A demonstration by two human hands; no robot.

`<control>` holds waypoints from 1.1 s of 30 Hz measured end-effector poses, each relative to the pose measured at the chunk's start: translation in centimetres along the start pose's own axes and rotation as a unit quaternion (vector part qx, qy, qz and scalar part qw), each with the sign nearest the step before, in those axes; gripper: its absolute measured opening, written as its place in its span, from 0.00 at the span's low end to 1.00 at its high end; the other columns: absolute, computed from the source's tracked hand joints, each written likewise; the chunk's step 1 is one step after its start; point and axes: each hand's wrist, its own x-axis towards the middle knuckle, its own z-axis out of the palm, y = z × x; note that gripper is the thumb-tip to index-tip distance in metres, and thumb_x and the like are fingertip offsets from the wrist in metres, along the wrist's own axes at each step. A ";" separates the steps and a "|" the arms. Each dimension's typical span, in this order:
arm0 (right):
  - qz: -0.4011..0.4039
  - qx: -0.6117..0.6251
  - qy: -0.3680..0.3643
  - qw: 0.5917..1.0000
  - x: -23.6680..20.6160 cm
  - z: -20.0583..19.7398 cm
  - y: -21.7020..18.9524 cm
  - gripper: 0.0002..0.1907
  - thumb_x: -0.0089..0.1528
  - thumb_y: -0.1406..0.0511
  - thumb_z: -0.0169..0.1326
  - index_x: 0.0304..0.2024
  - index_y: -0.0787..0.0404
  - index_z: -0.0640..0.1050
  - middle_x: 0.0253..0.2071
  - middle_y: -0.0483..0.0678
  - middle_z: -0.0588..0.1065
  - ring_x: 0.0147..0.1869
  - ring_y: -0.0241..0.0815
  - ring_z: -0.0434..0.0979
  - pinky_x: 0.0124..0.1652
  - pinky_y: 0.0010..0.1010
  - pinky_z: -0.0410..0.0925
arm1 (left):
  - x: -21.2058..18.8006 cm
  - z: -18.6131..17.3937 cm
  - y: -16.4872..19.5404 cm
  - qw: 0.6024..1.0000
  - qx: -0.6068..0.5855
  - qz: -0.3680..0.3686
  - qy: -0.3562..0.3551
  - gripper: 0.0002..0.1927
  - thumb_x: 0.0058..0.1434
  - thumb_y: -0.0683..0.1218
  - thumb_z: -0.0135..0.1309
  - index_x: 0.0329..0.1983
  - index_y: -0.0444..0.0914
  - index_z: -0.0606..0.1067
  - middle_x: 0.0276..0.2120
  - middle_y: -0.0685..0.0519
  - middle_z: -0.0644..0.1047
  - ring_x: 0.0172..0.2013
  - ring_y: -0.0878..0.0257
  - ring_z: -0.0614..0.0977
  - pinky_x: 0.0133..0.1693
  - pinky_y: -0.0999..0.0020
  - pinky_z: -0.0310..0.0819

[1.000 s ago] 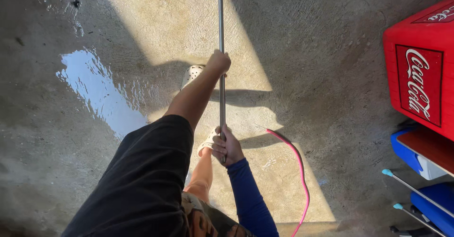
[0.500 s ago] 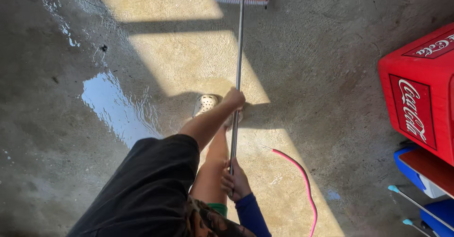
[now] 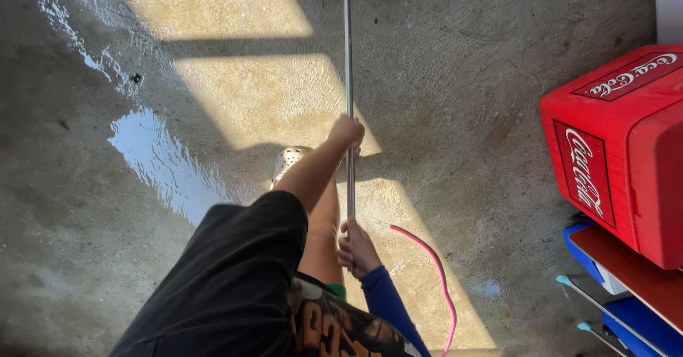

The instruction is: The person squats and sprays water on a concrete floor using a pink hose, then stands and uses a squeegee to push the water across the surface. The area includes a red Coca-Cola cooler and various items along the walls.

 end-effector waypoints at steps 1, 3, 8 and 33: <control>-0.007 -0.003 -0.010 1.000 1.0 -0.1 -0.7 0.17 0.70 0.50 0.42 0.38 0.54 0.65 0.16 0.38 0.53 0.14 0.31 0.50 0.16 0.25 0.49 | 0.9 -0.5 1.4 1.000 -0.005 0.006 0.017 0.23 0.73 0.53 0.41 0.53 0.26 0.67 0.33 0.37 0.80 0.26 0.50 0.84 0.26 0.58 0.80; -0.010 -0.001 -0.002 1.000 2.2 -1.1 -0.3 0.17 0.70 0.50 0.41 0.38 0.55 0.65 0.16 0.38 0.54 0.14 0.31 0.51 0.16 0.26 0.50 | 1.6 -0.3 1.7 0.999 -0.006 0.036 0.025 0.22 0.72 0.54 0.41 0.48 0.28 0.71 0.30 0.38 0.81 0.25 0.50 0.84 0.25 0.57 0.78; -0.048 -0.185 -0.008 0.982 -2.4 -7.3 10.0 0.30 0.72 0.43 0.33 0.39 0.60 0.71 0.18 0.39 0.61 0.16 0.32 0.57 0.18 0.26 0.55 | -4.2 6.0 -7.7 0.996 0.093 0.017 -0.004 0.33 0.74 0.63 0.38 0.57 0.26 0.66 0.38 0.31 0.80 0.39 0.42 0.84 0.45 0.47 0.76; 0.020 0.036 0.022 0.999 -5.8 -7.7 20.4 0.29 0.73 0.42 0.37 0.39 0.58 0.70 0.20 0.37 0.61 0.20 0.30 0.57 0.21 0.23 0.55 | -8.2 9.4 -16.6 0.953 0.283 0.028 -0.102 0.32 0.73 0.52 0.36 0.72 0.27 0.50 0.51 0.31 0.78 0.50 0.45 0.82 0.55 0.51 0.70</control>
